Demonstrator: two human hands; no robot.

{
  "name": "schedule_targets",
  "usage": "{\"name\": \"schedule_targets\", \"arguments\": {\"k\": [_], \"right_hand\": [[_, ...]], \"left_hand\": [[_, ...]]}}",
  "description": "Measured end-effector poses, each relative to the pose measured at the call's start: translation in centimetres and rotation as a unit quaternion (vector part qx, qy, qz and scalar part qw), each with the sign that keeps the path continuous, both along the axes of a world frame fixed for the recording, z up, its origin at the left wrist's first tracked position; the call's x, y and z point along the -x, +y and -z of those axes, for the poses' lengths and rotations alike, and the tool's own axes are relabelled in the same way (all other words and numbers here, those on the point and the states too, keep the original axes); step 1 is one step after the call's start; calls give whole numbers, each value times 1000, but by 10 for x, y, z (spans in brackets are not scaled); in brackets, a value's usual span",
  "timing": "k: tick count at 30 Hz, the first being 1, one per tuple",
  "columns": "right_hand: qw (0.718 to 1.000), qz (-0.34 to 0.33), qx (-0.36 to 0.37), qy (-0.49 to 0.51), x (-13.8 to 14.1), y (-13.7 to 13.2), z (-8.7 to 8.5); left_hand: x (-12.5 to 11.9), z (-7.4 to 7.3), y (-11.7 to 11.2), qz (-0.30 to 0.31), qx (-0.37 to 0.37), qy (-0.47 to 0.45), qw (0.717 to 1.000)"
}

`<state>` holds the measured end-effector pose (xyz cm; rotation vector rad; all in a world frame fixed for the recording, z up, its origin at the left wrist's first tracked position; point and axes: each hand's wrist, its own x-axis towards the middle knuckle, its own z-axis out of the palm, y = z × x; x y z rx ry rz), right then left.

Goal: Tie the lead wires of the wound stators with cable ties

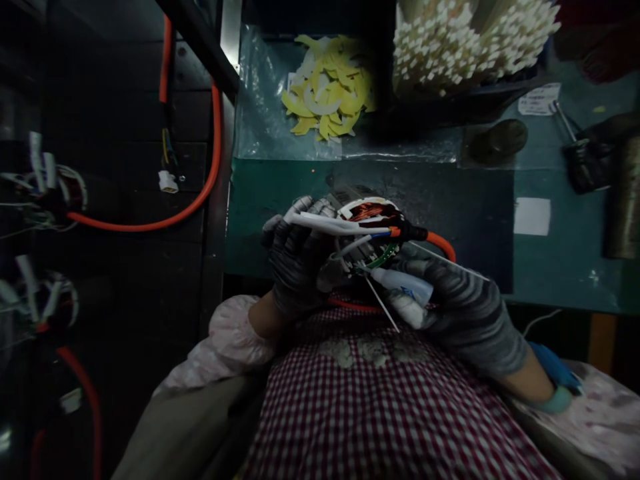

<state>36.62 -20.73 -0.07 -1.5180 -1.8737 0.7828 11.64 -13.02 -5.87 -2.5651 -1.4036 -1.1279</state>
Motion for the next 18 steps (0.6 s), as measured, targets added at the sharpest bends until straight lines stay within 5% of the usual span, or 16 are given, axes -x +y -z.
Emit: {"name": "schedule_targets", "arguments": {"k": [5, 18], "right_hand": [[999, 5, 35, -22, 2, 7, -10], [999, 22, -9, -43, -3, 3, -13]], "left_hand": [[-2, -1, -9, -25, 13, 46, 999], [-8, -11, -2, 37, 0, 26, 999]]}}
